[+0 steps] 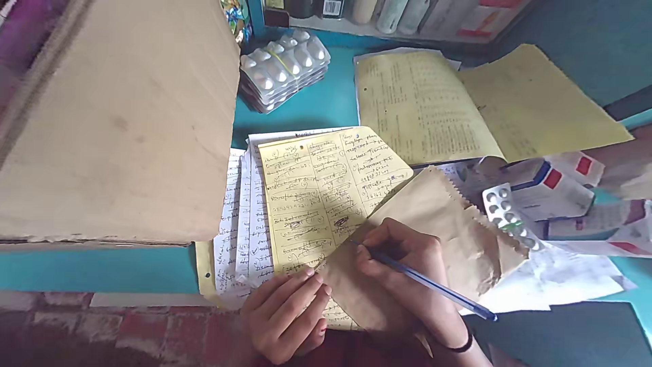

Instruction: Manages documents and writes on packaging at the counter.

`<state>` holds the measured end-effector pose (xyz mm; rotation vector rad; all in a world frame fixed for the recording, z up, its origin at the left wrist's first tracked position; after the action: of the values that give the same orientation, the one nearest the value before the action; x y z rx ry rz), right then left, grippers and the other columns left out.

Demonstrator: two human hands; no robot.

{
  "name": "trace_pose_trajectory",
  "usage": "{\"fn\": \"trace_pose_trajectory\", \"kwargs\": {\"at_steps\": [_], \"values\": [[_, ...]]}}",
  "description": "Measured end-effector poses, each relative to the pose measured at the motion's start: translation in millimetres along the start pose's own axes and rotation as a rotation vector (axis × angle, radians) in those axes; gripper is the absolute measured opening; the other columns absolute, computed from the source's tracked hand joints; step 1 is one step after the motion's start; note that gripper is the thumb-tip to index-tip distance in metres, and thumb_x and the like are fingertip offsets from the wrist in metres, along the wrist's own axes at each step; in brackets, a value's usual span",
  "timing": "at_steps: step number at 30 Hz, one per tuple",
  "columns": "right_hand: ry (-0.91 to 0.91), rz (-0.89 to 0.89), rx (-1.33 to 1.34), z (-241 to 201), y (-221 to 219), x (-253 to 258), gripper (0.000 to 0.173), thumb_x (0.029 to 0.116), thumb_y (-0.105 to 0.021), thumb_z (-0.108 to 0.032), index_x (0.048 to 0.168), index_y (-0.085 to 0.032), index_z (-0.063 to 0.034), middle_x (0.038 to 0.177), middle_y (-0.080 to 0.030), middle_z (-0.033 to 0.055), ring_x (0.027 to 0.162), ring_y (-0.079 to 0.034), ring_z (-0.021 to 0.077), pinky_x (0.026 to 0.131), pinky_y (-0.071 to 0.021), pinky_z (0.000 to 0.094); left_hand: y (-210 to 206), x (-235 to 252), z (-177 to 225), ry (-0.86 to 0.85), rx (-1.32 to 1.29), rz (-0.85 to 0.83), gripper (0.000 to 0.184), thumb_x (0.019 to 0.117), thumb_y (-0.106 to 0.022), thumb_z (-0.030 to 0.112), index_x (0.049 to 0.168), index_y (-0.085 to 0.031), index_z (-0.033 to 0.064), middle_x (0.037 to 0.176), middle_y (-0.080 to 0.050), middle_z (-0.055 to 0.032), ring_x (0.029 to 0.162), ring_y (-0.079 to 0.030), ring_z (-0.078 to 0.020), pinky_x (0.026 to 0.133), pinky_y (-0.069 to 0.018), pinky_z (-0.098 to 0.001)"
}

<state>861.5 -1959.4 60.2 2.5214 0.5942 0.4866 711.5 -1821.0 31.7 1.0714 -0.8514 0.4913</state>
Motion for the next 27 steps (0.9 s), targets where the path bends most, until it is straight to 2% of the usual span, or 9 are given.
{"fn": "trace_pose_trajectory", "kwargs": {"at_steps": [3, 12, 16, 21, 27], "values": [[-0.005, -0.001, 0.004, 2, 0, -1, 0.017, 0.0802, -0.073, -0.025, 0.08, -0.067, -0.0098, 0.066, -0.062, -0.0088, 0.057, -0.054, -0.0094, 0.05, -0.0438, 0.0091, 0, -2, 1, 0.002, -0.004, 0.0, 0.039, 0.1085, -0.039, 0.034, 0.104, -0.069, 0.0107, 0.106, -0.074, -0.0068, 0.108, -0.067, -0.0177, 0.101, -0.0466, -0.029], [-0.053, 0.017, 0.025, 1, 2, -1, 0.011, 0.0775, -0.072, -0.021, 0.08, -0.066, -0.0116, 0.066, -0.061, -0.011, 0.056, -0.054, -0.0108, 0.05, -0.0432, 0.0084, 2, -1, 0, 0.0, -0.012, -0.049, 0.044, 0.1098, -0.034, 0.038, 0.108, -0.069, 0.0113, 0.111, -0.075, -0.0076, 0.112, -0.067, -0.0174, 0.102, -0.045, -0.0287], [-0.059, -0.08, 0.084, 0, 6, 0, 0.014, 0.0775, -0.073, -0.022, 0.086, -0.066, -0.0128, 0.07, -0.063, -0.0121, 0.06, -0.056, -0.0101, 0.052, -0.0456, 0.0086, 5, -1, -2, -0.029, -0.055, -0.082, 0.045, 0.1098, -0.034, 0.043, 0.108, -0.067, 0.0121, 0.109, -0.073, -0.0069, 0.114, -0.065, -0.0178, 0.106, -0.0426, -0.0289], [-0.006, -0.149, 0.048, 8, 18, 17, 0.012, 0.0785, -0.071, -0.021, 0.086, -0.065, -0.0146, 0.071, -0.062, -0.0133, 0.062, -0.056, -0.0103, 0.055, -0.0463, 0.0085, 6, -2, -2, -0.021, -0.08, -0.07, 0.045, 0.1098, -0.034, 0.043, 0.107, -0.066, 0.0118, 0.108, -0.072, -0.0065, 0.114, -0.065, -0.0175, 0.106, -0.0432, -0.029], [0.003, -0.049, 0.058, 14, 19, 12, 0.012, 0.0793, -0.072, -0.023, 0.082, -0.068, -0.0133, 0.07, -0.063, -0.0131, 0.06, -0.055, -0.0114, 0.054, -0.0453, 0.0084, 6, -2, -2, -0.016, -0.087, -0.045, 0.043, 0.1098, -0.035, 0.041, 0.106, -0.066, 0.0116, 0.107, -0.072, -0.0066, 0.112, -0.065, -0.0174, 0.103, -0.0445, -0.0285]]}}
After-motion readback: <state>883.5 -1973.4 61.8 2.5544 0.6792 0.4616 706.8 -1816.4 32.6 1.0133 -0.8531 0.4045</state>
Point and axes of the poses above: each hand's wrist, its own x-axis towards the middle knuckle, its own y-axis out of the back of the hand, z = x × y, the point moved 6 cm from there along x, towards the middle knuckle
